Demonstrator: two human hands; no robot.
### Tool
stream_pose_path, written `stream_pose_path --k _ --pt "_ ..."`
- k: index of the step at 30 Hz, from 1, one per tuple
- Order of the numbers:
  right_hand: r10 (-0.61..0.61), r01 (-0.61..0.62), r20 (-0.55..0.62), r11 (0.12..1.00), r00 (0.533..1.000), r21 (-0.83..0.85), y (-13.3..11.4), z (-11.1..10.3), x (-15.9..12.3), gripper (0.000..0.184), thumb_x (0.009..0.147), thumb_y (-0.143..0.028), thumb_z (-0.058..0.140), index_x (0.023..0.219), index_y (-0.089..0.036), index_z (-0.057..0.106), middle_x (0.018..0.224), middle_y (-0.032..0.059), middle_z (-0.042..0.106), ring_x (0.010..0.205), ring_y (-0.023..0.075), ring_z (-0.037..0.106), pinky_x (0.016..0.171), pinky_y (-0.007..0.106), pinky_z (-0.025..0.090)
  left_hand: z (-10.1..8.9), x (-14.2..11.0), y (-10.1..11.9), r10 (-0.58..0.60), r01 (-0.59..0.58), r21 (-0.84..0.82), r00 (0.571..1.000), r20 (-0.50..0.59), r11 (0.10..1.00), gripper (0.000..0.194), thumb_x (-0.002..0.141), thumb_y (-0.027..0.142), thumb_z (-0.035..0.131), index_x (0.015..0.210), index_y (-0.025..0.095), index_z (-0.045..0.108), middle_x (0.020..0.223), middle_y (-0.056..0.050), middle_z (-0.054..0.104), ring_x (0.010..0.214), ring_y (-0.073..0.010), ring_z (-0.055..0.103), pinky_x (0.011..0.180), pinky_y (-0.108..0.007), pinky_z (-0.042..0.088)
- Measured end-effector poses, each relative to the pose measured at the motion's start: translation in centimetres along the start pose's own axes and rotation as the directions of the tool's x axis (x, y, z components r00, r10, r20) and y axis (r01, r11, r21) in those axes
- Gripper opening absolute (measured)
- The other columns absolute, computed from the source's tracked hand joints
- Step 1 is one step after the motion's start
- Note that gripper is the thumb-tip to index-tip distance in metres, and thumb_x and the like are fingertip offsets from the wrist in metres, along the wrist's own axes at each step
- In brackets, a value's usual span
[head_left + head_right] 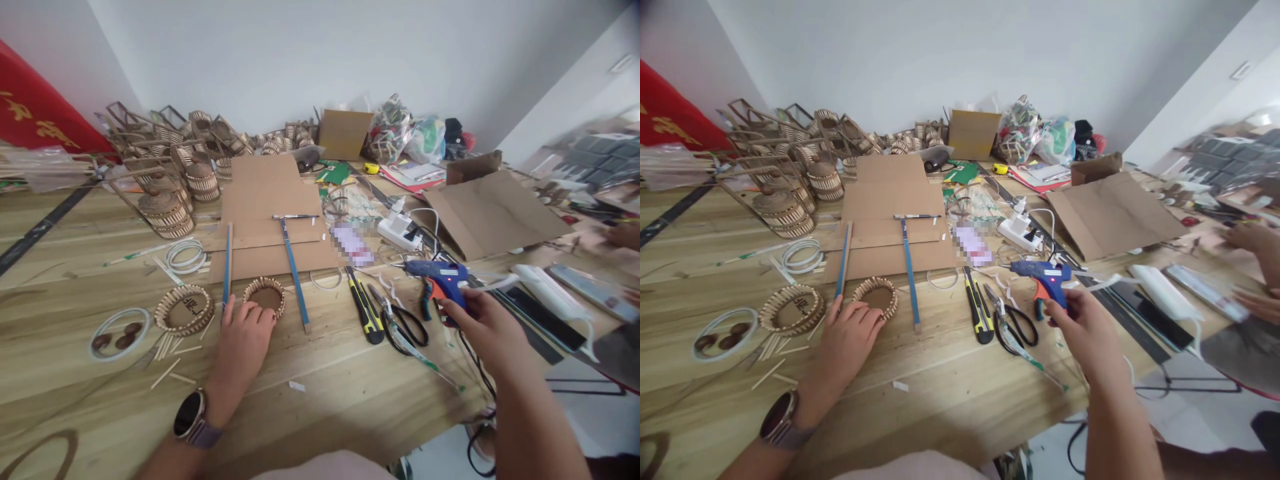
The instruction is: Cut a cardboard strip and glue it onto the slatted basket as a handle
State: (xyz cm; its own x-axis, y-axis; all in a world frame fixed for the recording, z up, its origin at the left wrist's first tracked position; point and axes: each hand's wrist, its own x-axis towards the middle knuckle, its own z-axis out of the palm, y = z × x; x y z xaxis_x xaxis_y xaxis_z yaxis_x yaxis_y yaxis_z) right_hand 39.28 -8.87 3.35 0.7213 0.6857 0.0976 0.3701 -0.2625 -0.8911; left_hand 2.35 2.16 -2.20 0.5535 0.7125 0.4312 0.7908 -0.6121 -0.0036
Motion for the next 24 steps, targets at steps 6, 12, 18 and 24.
stream_pose_path --k 6,12,18,24 --pt "0.134 -0.143 0.066 0.976 0.989 0.164 -2.6 -1.0 -3.4 0.042 0.048 -0.047 0.086 0.071 -0.024 0.060 0.062 -0.0001 0.062 0.059 0.0169 0.057 0.053 0.029 0.046 0.0 0.2 0.1 0.001 -0.001 0.022 1.000 -0.004 1.000 0.021 0.095 0.018 0.050 0.084 0.019 0.067 0.082 -0.006 0.071 0.089 -0.0258 0.062 0.104 -0.058 0.035" --pt "0.192 -0.287 0.496 0.950 0.847 0.122 -3.0 3.3 -6.5 0.045 0.053 -0.057 0.084 0.060 -0.017 0.067 0.055 0.0023 0.059 0.054 0.0139 0.051 0.052 0.028 0.040 -0.5 0.1 0.3 0.030 -0.030 0.004 0.999 -0.023 1.000 0.020 0.095 0.019 0.051 0.083 0.019 0.067 0.080 -0.006 0.070 0.088 -0.0247 0.062 0.105 -0.057 0.035" --pt "0.175 -0.336 0.578 0.924 0.797 0.184 -3.7 9.5 -8.1 0.046 0.051 -0.057 0.085 0.069 -0.018 0.069 0.058 0.0003 0.059 0.053 0.0126 0.049 0.051 0.027 0.039 -0.6 -0.6 0.5 0.017 -0.017 0.006 1.000 -0.012 1.000 0.019 0.095 0.019 0.051 0.082 0.019 0.065 0.080 -0.005 0.068 0.088 -0.0229 0.061 0.108 -0.058 0.033" --pt "0.119 -0.266 0.603 0.951 0.788 0.159 -3.6 12.3 -8.5 0.044 0.056 -0.057 0.079 0.073 -0.018 0.065 0.057 -0.0015 0.056 0.050 0.0111 0.043 0.048 0.026 0.035 -0.7 -1.2 0.4 -0.001 -0.001 -0.028 0.997 -0.072 1.000 0.023 0.091 0.024 0.061 0.111 0.014 0.062 0.101 -0.009 0.069 0.105 -0.0283 0.059 0.107 -0.057 0.034"
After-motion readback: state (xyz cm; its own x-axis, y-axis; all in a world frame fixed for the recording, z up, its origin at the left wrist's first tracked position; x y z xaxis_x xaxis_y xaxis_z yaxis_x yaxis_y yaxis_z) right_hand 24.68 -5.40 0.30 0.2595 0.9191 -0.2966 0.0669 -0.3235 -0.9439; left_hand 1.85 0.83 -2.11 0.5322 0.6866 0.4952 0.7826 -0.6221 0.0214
